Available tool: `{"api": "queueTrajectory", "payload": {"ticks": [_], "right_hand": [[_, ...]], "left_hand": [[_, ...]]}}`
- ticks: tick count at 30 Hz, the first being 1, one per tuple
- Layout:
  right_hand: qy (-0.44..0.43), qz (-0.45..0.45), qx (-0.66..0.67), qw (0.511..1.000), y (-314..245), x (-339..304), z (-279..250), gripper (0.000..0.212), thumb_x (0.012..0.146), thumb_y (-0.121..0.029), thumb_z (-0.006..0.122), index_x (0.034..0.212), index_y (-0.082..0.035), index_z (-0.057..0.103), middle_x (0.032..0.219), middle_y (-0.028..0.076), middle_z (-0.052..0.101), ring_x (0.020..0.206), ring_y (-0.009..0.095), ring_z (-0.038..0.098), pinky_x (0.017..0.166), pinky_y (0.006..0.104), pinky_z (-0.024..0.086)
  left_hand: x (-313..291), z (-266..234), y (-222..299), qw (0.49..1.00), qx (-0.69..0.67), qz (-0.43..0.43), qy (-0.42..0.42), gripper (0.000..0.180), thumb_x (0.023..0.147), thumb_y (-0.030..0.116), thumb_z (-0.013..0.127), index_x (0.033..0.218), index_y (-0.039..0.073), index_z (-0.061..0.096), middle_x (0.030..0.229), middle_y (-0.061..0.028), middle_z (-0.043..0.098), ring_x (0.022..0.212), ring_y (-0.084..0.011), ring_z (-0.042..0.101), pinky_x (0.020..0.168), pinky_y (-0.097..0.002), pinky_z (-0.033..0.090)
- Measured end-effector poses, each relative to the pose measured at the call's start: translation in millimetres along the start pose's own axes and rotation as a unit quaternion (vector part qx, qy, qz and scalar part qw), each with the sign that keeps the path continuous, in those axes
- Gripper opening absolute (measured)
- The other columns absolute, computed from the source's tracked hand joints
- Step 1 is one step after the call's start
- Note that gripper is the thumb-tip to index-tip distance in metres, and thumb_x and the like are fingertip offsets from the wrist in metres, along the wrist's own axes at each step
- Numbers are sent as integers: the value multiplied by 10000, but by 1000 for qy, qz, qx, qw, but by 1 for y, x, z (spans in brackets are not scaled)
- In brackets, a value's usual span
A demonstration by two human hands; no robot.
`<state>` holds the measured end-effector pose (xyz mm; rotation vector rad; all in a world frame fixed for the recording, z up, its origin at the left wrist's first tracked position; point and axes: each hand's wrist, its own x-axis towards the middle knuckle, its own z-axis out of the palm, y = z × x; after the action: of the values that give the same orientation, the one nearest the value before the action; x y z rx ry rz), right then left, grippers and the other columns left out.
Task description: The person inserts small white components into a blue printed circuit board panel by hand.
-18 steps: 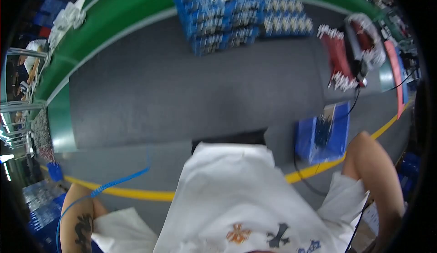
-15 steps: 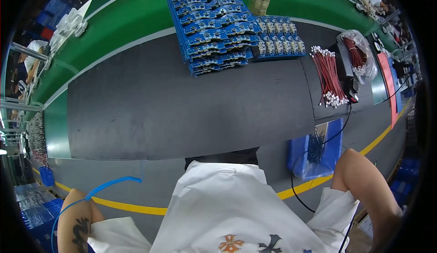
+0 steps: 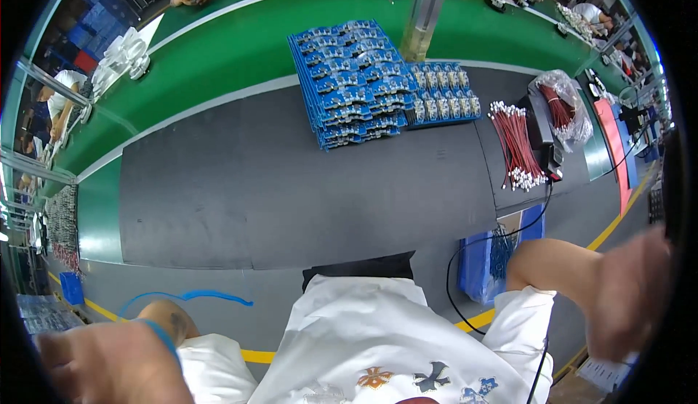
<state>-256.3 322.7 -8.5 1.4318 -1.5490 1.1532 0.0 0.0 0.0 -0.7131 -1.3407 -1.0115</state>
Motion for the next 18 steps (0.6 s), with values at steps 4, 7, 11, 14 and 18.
{"api": "queueTrajectory", "payload": {"ticks": [4,7,11,14,18], "right_hand": [[7,157,14,987,10,3,57,255,788,-48,469,998,78,541,943,230,588,904,326,578,856,413,440],[-104,341,77,931,60,-50,97,237,759,41,574,995,24,589,934,107,640,915,193,594,858,309,434],[-138,290,56,945,76,-46,139,256,757,8,613,1010,31,580,1055,161,592,995,246,570,856,314,430],[-105,355,30,928,91,-42,165,370,787,-162,635,1070,62,552,1109,196,565,1012,279,560,855,324,431],[-150,466,-8,872,114,-37,191,570,783,-344,634,1091,121,521,1165,258,517,1022,299,552,839,326,439]], "left_hand": [[-55,31,-58,964,184,-92,-166,21,805,82,525,821,70,533,802,-59,613,787,-229,611,627,-315,510],[-117,30,-85,827,250,-346,-367,318,725,56,630,1036,20,573,1072,-139,563,1008,-340,540,816,-385,466],[-194,50,-81,738,358,-388,-420,454,771,199,613,1177,29,500,1287,-194,404,1236,-378,323,1009,-484,269],[-218,65,-79,720,403,-387,-412,429,785,249,598,1153,39,530,1298,-167,412,1232,-369,332,1006,-485,265],[-225,63,-85,739,405,-407,-352,372,777,234,607,1098,48,572,1263,-152,457,1214,-353,365,999,-477,277]]}}
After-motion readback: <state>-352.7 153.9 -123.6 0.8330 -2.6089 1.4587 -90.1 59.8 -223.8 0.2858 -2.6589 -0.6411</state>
